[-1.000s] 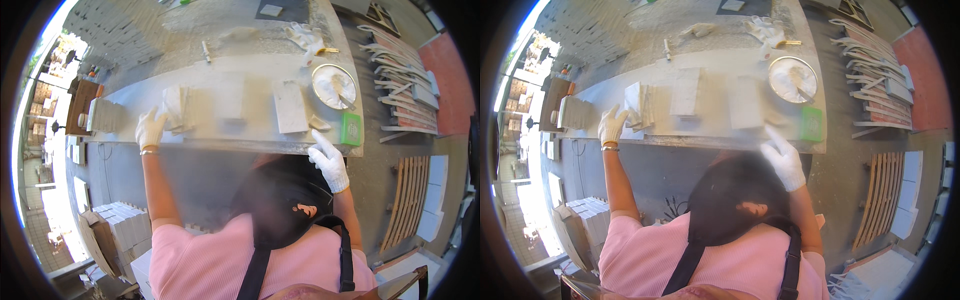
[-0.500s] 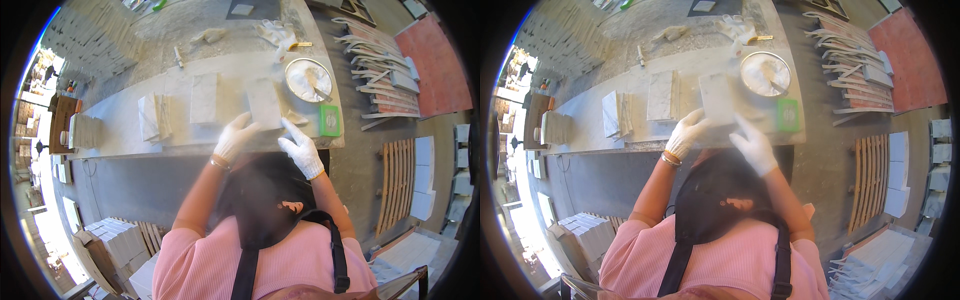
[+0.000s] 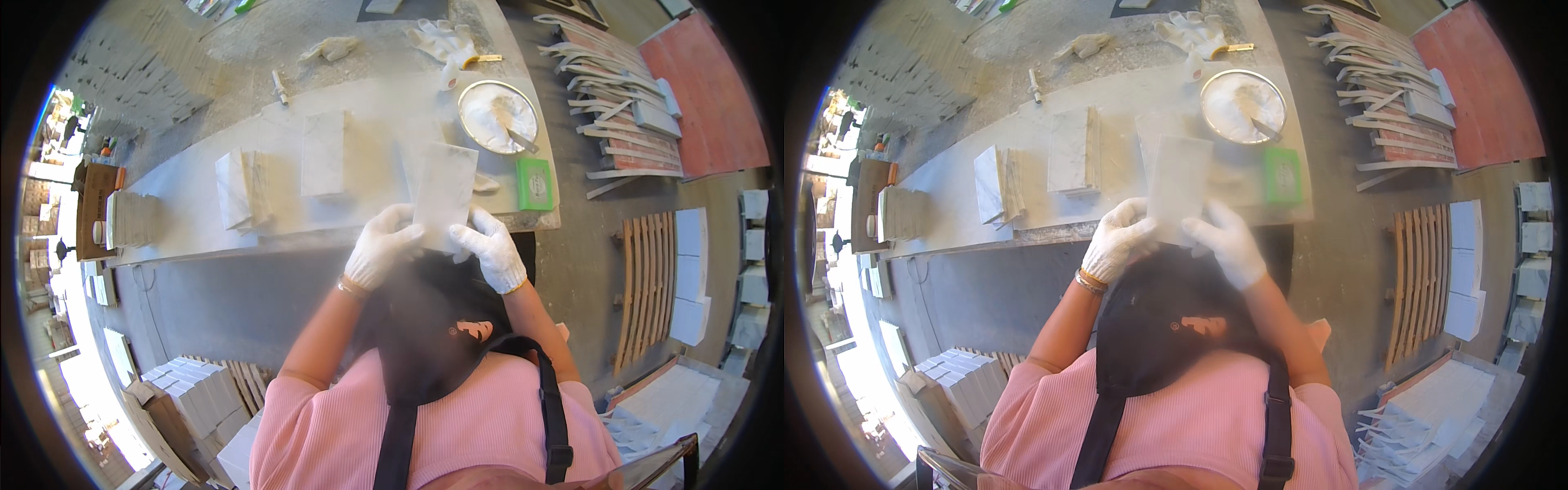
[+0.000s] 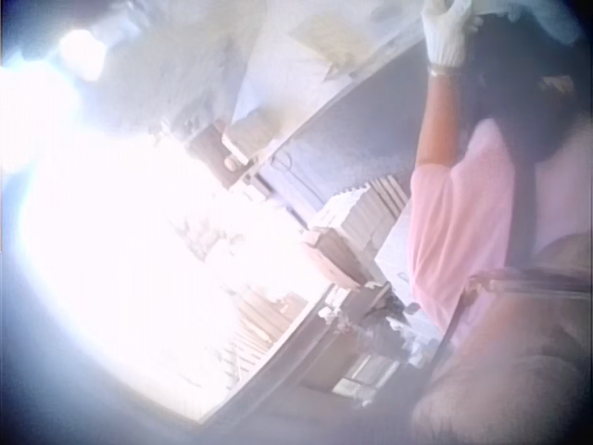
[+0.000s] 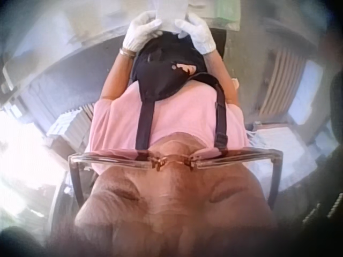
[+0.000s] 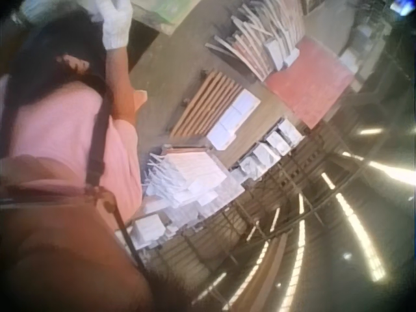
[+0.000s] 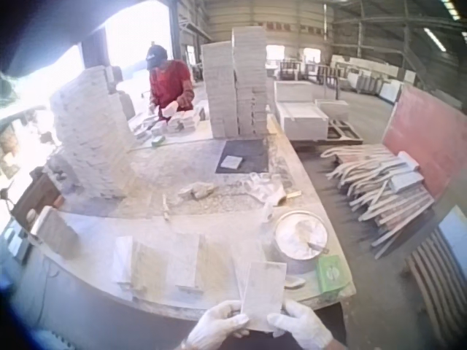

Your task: The person applies a white paste to the edges of rectangular tiles using a small metal spatula, then uses a green sponge to wipe the edges. The person repeats this process on multiple tiles, stacking them on the table.

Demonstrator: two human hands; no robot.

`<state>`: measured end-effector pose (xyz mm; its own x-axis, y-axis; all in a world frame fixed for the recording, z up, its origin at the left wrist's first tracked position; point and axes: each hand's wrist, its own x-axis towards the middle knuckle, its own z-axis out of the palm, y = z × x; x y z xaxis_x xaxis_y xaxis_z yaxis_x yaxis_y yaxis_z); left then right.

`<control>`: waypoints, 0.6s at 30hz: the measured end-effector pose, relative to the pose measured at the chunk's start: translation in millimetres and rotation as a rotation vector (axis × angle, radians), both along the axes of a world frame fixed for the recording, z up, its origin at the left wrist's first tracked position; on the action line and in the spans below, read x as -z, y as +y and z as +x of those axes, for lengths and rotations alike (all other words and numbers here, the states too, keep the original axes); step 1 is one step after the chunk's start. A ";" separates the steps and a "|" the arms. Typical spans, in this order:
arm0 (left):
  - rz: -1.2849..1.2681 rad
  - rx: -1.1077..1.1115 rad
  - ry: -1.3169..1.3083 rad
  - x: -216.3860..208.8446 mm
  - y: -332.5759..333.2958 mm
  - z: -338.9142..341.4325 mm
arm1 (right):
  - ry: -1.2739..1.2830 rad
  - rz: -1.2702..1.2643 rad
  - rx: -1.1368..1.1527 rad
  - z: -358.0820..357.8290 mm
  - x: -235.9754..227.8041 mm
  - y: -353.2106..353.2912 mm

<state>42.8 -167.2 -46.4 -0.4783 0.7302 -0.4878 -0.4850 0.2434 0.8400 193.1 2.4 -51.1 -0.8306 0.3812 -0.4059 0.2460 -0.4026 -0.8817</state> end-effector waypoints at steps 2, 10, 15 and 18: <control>-0.010 0.066 -0.003 2.8 -1.7 5.9 | -0.049 0.041 -0.009 7.4 -2.5 3.1; 0.245 0.038 0.208 11.7 41.9 -12.9 | -0.064 0.070 -0.125 35.6 -15.9 2.4; 0.131 -0.043 0.297 10.1 55.3 -28.8 | -0.033 0.050 -0.095 38.9 -12.3 2.4; 0.176 -0.119 0.062 18.7 50.1 -24.6 | -0.044 0.047 -0.078 42.5 -10.2 3.6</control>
